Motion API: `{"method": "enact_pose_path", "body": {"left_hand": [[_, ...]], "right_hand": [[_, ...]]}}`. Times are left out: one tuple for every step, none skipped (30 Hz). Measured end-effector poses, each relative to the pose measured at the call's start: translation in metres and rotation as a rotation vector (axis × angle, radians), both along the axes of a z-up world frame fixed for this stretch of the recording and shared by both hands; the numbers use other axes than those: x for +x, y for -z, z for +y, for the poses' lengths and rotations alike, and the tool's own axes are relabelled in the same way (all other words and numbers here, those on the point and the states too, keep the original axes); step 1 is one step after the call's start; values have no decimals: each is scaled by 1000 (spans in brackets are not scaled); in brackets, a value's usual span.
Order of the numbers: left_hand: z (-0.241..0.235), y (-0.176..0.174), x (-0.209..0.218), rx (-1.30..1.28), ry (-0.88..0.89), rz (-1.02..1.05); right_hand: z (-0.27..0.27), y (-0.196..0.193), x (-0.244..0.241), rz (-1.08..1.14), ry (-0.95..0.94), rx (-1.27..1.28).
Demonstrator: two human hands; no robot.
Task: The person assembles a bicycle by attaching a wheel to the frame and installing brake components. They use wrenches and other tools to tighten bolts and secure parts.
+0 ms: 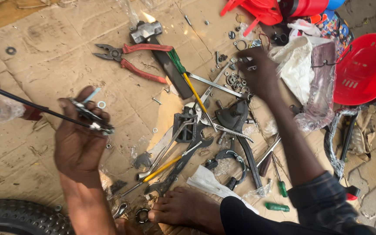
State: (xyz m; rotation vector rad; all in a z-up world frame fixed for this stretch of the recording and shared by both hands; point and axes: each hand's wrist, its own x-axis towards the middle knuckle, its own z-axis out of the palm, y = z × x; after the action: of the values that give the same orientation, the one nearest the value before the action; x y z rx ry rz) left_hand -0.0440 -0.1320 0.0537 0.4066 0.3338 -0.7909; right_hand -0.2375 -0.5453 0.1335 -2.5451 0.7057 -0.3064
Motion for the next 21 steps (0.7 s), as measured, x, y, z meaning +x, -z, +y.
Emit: {"method": "enact_pose_path", "body": {"left_hand": [[6, 4, 2, -34, -15, -14], [13, 8, 4, -68, -30, -28], [20, 13, 5, -106, -44, -15], [27, 17, 6, -144, -59, -2], [32, 22, 8, -164, -62, -11], [37, 27, 11, -183, -65, -19], [42, 31, 16, -183, -50, -52], [46, 34, 18, -195, -36, -59], [48, 37, 22, -208, -24, -70], [55, 38, 25, -233, -13, -54], [57, 40, 23, -241, -5, -33], [60, 43, 21, -249, 3, -12], [63, 45, 21, -245, 5, -1], [61, 49, 20, -245, 12, 9], [61, 51, 21, -238, 15, 11], [60, 53, 22, -231, 18, 9], [61, 53, 20, -221, 22, 15], [59, 54, 18, -210, 28, 18], [60, 51, 18, -200, 26, 10], [61, 48, 18, -192, 27, 0], [62, 44, 24, -169, 27, -32]], "right_hand": [[-33, -3, -20, 20, 1, -108], [-61, -6, -41, 68, -26, -343], [-84, -9, -63, 123, -55, -578], [-103, -8, -81, 183, -64, -680], [-117, -8, -92, 242, -77, -781], [-129, -11, -103, 301, -92, -882], [-139, -11, -114, 316, -3, -662], [-148, -9, -126, 328, 84, -442], [-156, -7, -131, 330, 169, -223], [-161, -2, -133, 212, 257, -134], [-164, -2, -139, 104, 351, -49], [-166, -4, -146, -7, 443, 33], [-170, -6, -151, -6, 415, -29], [-173, -11, -154, -6, 386, -90], [-174, -15, -155, -11, 355, -149], [-174, -19, -153, -24, 413, -126], [-172, -23, -152, -32, 471, -102], [-167, -27, -152, -41, 530, -77], [-164, -35, -149, 4, 419, -224], [-159, -44, -143, 26, 333, -343], [-147, -48, -136, 42, 258, -432]]}}
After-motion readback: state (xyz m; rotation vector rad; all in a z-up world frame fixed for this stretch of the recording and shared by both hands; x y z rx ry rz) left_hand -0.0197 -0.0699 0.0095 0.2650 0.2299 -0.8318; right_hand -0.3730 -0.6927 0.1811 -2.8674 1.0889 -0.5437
